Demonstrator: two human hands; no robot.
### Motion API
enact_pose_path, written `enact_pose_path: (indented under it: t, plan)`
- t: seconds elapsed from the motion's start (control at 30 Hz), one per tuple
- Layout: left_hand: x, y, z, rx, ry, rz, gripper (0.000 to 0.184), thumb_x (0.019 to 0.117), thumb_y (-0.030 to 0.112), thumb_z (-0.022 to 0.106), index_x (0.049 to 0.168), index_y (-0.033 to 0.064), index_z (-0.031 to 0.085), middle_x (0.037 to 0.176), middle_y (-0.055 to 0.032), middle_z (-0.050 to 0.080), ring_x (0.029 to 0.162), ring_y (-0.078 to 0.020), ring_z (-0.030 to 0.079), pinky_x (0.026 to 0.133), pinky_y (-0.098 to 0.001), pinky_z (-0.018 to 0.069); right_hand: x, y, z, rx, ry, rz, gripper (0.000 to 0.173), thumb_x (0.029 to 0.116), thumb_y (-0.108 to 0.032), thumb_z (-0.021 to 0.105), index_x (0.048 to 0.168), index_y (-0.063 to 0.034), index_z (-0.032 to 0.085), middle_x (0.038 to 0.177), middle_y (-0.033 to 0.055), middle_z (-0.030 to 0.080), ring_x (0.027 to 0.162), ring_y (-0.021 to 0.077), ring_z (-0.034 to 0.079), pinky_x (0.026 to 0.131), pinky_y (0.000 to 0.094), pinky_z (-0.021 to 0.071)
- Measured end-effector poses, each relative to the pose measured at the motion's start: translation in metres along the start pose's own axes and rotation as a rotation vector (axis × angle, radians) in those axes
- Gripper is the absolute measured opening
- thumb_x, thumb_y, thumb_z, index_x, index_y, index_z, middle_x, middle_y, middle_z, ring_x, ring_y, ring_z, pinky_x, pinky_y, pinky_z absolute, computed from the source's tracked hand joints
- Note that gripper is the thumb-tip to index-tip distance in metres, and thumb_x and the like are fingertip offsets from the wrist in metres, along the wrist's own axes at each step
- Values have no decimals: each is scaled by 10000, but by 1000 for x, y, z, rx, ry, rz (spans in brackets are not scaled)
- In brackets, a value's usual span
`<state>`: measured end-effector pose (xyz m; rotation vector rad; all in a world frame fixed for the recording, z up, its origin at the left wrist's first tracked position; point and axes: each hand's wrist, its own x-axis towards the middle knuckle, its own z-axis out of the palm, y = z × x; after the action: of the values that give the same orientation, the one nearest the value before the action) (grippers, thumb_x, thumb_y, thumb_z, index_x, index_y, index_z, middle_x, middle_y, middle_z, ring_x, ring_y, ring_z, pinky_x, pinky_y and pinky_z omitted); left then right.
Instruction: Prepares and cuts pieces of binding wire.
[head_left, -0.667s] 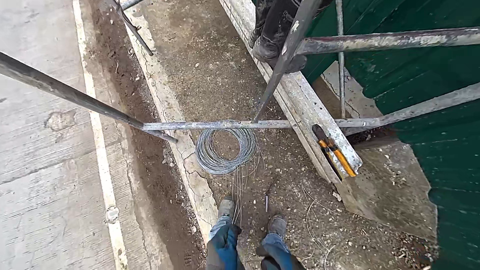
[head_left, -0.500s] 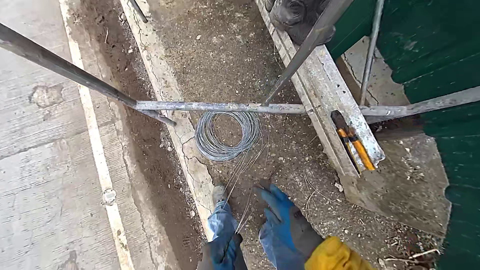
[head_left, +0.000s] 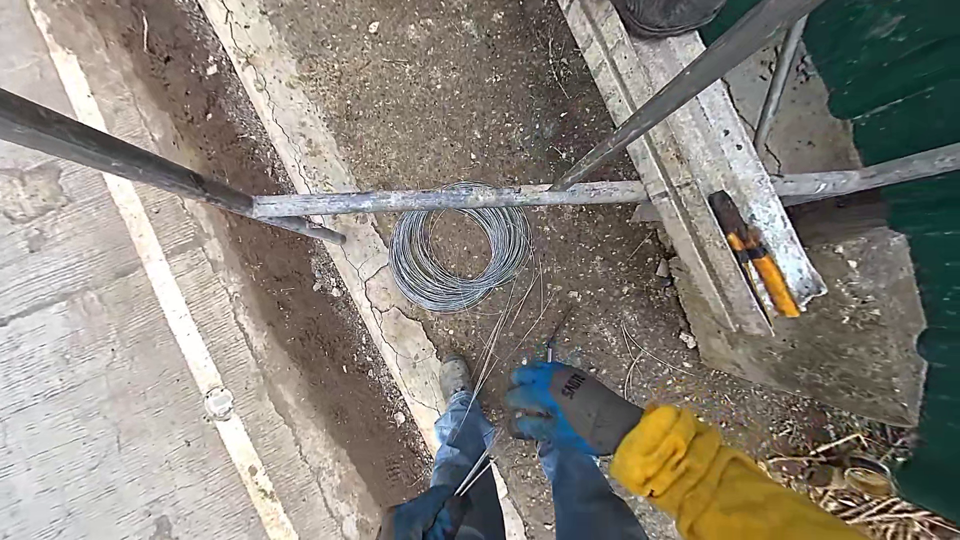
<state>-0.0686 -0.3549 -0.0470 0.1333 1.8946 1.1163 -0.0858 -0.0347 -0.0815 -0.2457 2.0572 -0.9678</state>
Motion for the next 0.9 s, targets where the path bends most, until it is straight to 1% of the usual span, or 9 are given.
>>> enact_pose_path:
  t: [0.2, 0.33, 0.43, 0.5, 0.57, 0.63, 0.73, 0.83, 0.9]
  plan:
    - [-5, 3, -17, -6, -22, 25, 281, 1031, 152, 515, 1052, 22, 763, 752, -49, 673, 604, -81, 558, 602, -309, 510, -1, -8, 5, -4, 75, -57, 326, 1045, -331, 519, 1165, -98, 712, 1209, 147, 690, 1198, 328, 622, 1064, 530, 450]
    - [-10, 13, -4, 68, 71, 45, 302, 1039, 190, 517, 1082, 15, 760, 799, -91, 703, 652, -120, 611, 639, -345, 540, -8, -18, 5, -57, 201, 36, 348, 1040, -344, 500, 1152, -104, 725, 1137, 138, 718, 1135, 315, 662, 1017, 517, 489]
    - [-11, 63, 60, 27, 229, -27, 458, 1079, 274, 472, 1256, -102, 664, 980, -177, 747, 826, -195, 722, 810, -403, 606, -1, -29, 8, -100, 485, 218, 361, 1006, -395, 543, 1023, -105, 758, 955, 102, 745, 942, 280, 725, 843, 504, 578]
    - [-4, 92, 118, -156, 335, -50, 476, 1077, 229, 432, 1299, -172, 560, 942, -164, 731, 764, -189, 731, 707, -382, 638, 4, -39, -1, -63, 511, 341, 354, 993, -440, 566, 1042, -150, 763, 990, 62, 746, 959, 244, 718, 855, 494, 571]
    - [1, 94, 152, -275, 393, -34, 442, 1052, 188, 427, 1251, -184, 559, 902, -152, 722, 730, -175, 733, 652, -352, 639, -2, -38, -21, 0, 560, 397, 301, 992, -399, 616, 1099, -161, 765, 1052, 55, 745, 994, 238, 711, 893, 500, 564]
    - [-6, 97, 159, -182, 282, -167, 394, 1006, 113, 435, 1227, -169, 600, 930, -156, 708, 780, -153, 696, 734, -313, 598, -18, -19, -43, 78, 674, 447, 247, 1018, -332, 627, 1124, -146, 751, 1057, 72, 737, 968, 251, 709, 880, 532, 564]
    - [5, 63, 161, 108, -59, -516, 397, 1063, 178, 456, 1397, 22, 602, 1188, -183, 702, 1091, -293, 667, 1016, -493, 487, -41, 37, -78, 309, 850, 523, 241, 1061, -271, 571, 1179, -111, 708, 1042, 106, 730, 930, 260, 710, 866, 548, 566]
    - [26, -21, 207, 237, -133, -505, 443, 1079, 387, 413, 1378, 145, 634, 1210, -158, 717, 1138, -349, 681, 990, -626, 503, -73, 73, -98, 412, 943, 426, 210, 1065, -181, 564, 1177, -53, 688, 983, 128, 711, 827, 233, 702, 789, 472, 594]
    - [49, 18, 230, 164, -204, -635, 439, 1099, 383, 398, 1380, 134, 626, 1236, -148, 703, 1151, -314, 672, 1015, -563, 508, -94, 75, -101, 377, 887, 316, 153, 1054, -148, 579, 1118, -71, 695, 933, 86, 710, 777, 182, 686, 739, 409, 591]
